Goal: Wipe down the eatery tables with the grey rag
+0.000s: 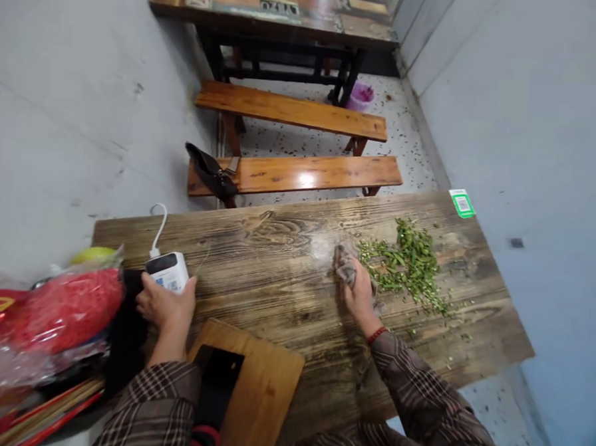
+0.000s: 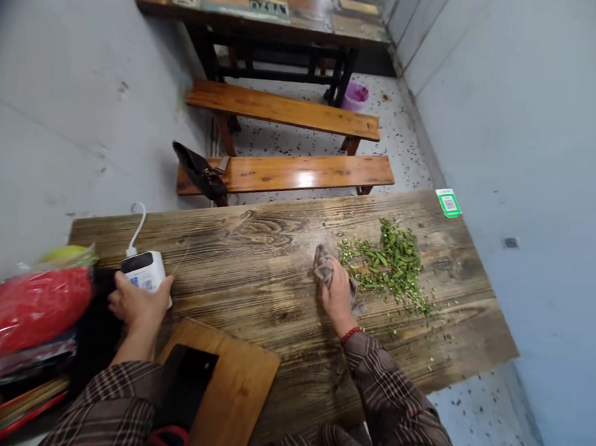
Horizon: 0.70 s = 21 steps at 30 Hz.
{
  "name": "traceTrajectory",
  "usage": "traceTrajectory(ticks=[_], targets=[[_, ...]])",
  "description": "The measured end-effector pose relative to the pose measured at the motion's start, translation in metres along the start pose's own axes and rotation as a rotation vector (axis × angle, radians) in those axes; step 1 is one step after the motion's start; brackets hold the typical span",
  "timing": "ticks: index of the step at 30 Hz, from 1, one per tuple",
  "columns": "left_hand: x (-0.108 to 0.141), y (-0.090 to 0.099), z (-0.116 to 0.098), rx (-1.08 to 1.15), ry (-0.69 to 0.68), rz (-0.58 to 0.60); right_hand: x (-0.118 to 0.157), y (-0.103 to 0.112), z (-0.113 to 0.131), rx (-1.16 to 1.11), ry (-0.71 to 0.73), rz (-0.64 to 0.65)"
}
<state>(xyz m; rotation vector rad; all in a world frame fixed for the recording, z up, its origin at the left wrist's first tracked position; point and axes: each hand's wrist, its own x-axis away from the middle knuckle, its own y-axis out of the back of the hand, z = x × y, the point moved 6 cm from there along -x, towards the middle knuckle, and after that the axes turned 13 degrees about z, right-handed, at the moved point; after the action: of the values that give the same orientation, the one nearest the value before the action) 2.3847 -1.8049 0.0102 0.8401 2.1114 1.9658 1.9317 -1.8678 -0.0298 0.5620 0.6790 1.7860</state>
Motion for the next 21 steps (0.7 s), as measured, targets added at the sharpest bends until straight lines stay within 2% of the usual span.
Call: traceTrajectory(ticks=[2, 3, 7, 9, 11, 12, 14, 18, 20, 21], targets=[[0.004, 0.001, -0.003, -0.032, -0.041, 0.022, 0.019, 0.011, 0.014, -0.026, 0.025, -0.003], [0.01, 0.004, -0.004, -0.05, -0.064, 0.016, 0.027, 0.005, 0.028, -0.036, 0.067, 0.057], [0.058, 0.033, -0.008, -0.044, -0.246, -0.088, 0.05, -0.062, 0.084, -0.017, 0.211, 0.428], [0.093, 0.049, -0.004, -0.008, -0.389, -0.116, 0.053, -0.089, 0.093, 0.017, 0.249, 0.535], [0.128, 0.062, 0.008, 0.006, -0.48, -0.106, 0.051, -0.096, 0.084, 0.034, 0.284, 0.577], [0.144, 0.066, 0.018, 0.002, -0.491, -0.089, 0.05, -0.091, 0.074, 0.033, 0.284, 0.57], [0.175, 0.072, 0.04, -0.02, -0.453, -0.048, 0.044, -0.069, 0.043, 0.025, 0.239, 0.509], [0.229, 0.075, 0.084, -0.048, -0.314, 0.047, 0.025, 0.003, -0.027, 0.033, 0.088, 0.306], [0.251, 0.073, 0.097, -0.042, -0.304, 0.091, 0.02, 0.041, -0.044, 0.035, 0.064, 0.213], [0.26, 0.071, 0.101, -0.036, -0.315, 0.112, 0.024, 0.057, -0.045, 0.032, 0.078, 0.18]])
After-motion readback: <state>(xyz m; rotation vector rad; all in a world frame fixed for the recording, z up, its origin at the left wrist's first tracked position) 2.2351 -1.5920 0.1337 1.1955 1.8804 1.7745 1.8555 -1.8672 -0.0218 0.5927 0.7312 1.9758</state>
